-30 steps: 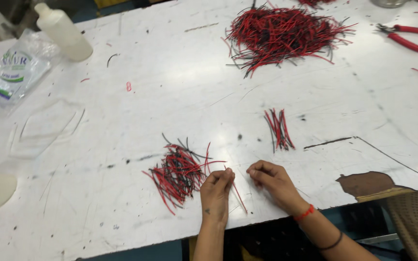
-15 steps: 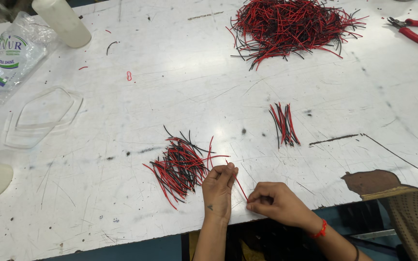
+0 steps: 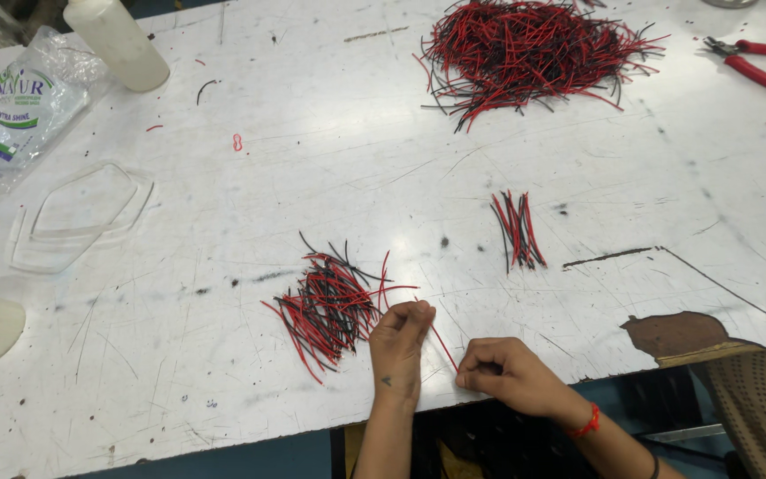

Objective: The person strips the insulation from the ends of red and black wires by hand. They repeatedly pick up a wire, remove the outer coating, and place the finished wire into a separate pile on the table.

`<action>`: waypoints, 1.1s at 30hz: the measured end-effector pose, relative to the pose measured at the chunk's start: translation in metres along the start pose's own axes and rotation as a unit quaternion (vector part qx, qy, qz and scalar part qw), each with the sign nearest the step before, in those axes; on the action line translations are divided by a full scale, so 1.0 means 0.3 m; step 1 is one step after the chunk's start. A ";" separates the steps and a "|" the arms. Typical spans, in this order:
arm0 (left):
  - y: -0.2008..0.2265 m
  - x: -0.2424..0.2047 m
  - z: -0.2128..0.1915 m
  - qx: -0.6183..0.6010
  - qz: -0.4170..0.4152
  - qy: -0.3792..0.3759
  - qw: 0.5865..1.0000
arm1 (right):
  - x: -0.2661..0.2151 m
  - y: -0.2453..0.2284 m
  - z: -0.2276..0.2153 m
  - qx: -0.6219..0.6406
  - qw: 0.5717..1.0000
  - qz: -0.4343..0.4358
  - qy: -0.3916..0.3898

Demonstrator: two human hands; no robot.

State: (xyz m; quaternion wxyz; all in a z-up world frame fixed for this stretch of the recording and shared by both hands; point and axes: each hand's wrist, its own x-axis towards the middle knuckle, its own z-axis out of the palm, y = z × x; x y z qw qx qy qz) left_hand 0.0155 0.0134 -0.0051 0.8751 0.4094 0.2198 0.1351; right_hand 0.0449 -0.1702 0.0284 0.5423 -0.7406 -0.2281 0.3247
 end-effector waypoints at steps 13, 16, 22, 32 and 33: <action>-0.040 -0.026 -0.013 0.151 0.079 -0.097 0.981 | 0.142 0.000 -0.393 -0.269 0.907 -0.035 0.323; -0.043 -0.026 -0.017 0.146 0.079 -0.099 0.981 | 0.147 -0.006 -0.396 -0.269 0.895 0.002 0.355; -0.032 -0.035 -0.012 0.197 0.089 -0.089 0.972 | 0.061 0.072 -0.276 -0.145 0.883 -0.046 0.444; 0.148 -0.026 0.002 0.430 0.162 -0.095 0.883 | 0.009 0.076 -0.160 -0.205 0.930 -0.078 0.295; 0.184 -0.010 -0.004 0.489 0.190 -0.067 0.849 | 0.009 0.071 -0.159 -0.212 0.927 -0.075 0.299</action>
